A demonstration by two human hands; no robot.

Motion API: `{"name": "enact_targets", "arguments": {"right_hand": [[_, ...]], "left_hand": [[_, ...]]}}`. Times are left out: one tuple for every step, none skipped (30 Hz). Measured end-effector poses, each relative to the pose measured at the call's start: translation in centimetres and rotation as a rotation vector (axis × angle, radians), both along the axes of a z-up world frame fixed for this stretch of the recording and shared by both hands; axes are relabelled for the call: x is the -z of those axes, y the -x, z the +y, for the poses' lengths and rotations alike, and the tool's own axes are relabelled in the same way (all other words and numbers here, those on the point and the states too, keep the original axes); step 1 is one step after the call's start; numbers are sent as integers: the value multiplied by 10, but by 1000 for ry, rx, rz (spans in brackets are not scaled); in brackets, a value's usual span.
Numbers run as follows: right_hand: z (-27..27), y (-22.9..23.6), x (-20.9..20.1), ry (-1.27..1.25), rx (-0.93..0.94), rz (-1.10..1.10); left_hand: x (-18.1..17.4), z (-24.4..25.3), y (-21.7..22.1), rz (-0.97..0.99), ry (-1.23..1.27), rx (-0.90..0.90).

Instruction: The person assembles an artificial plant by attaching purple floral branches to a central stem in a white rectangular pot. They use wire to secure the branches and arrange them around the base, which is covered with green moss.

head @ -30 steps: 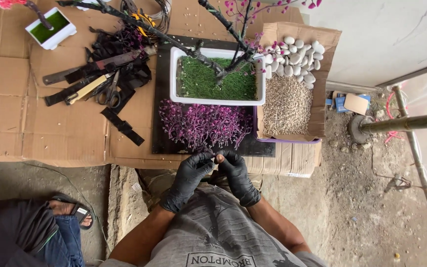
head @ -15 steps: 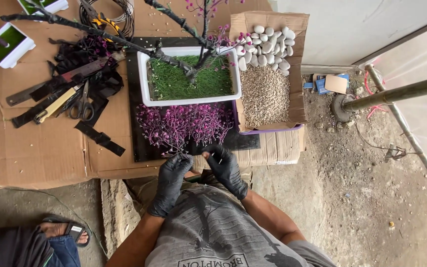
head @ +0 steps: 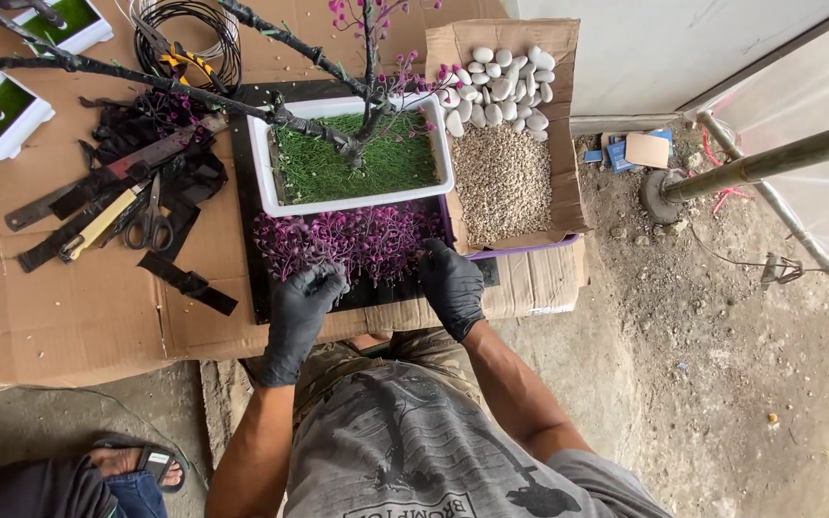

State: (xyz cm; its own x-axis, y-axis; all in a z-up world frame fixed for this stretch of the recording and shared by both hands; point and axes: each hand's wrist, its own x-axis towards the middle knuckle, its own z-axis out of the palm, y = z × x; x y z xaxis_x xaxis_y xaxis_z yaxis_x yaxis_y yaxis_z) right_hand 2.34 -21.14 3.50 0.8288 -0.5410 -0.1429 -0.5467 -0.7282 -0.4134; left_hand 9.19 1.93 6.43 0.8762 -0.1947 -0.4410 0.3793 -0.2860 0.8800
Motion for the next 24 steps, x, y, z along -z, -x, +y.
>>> {"name": "enact_targets", "arguments": {"right_hand": [[0, 0, 5, -1, 2, 1], [-1, -2, 9, 6, 23, -8], [-2, -4, 13, 14, 44, -16], [-3, -3, 16, 15, 49, -18], [-4, -2, 20, 14, 57, -41], [-4, -1, 24, 12, 61, -60], [-2, 0, 21, 11, 63, -58], [-1, 1, 18, -9, 85, -109], [0, 1, 15, -29, 108, -159], [3, 2, 15, -30, 103, -157], [5, 3, 15, -39, 123, -237], [7, 2, 15, -46, 143, -320], [9, 0, 7, -45, 139, -322], [11, -1, 0, -135, 148, -392], [12, -1, -7, -224, 157, -462], [6, -5, 12, -223, 159, -465], [0, -10, 31, -336, 185, -518], [-6, -15, 50, -448, 210, -572], [-9, -15, 44, -447, 210, -576], [-12, -15, 37, -550, 239, -610], [-14, -15, 32, -652, 268, -643], [-11, -12, 24, -651, 268, -644], [-7, -9, 17, -823, 325, -631], [-3, -5, 11, -996, 381, -613]], "left_hand": [[10, -2, 2, 1, -1, 2], [19, -4, 1, 15, -26, 26], [28, -7, 1, 28, -52, 51], [22, -7, 0, 26, -51, 56], [16, -6, 0, -37, -188, 94], [11, -5, 1, -97, -326, 129], [11, -3, 0, -96, -327, 132], [11, -1, 1, -150, -509, 159], [11, 1, 1, -205, -691, 187], [5, 0, 2, -202, -691, 184], [0, -1, 4, -217, -737, 193], [-7, -2, 4, -235, -781, 201], [2, -1, 5, -235, -780, 196], [11, -1, 7, -282, -807, 182], [20, -1, 8, -329, -835, 168], [18, -2, 11, -332, -834, 169], [15, -4, 13, -369, -810, 141], [13, -6, 15, -405, -785, 112], [6, -6, 16, -409, -784, 112], [-1, -5, 19, -421, -747, 90], [-8, -4, 21, -434, -710, 68], [-8, -3, 23, -435, -709, 67], [-9, -1, 26, -436, -673, 65], [-9, 1, 28, -436, -639, 63]]}}
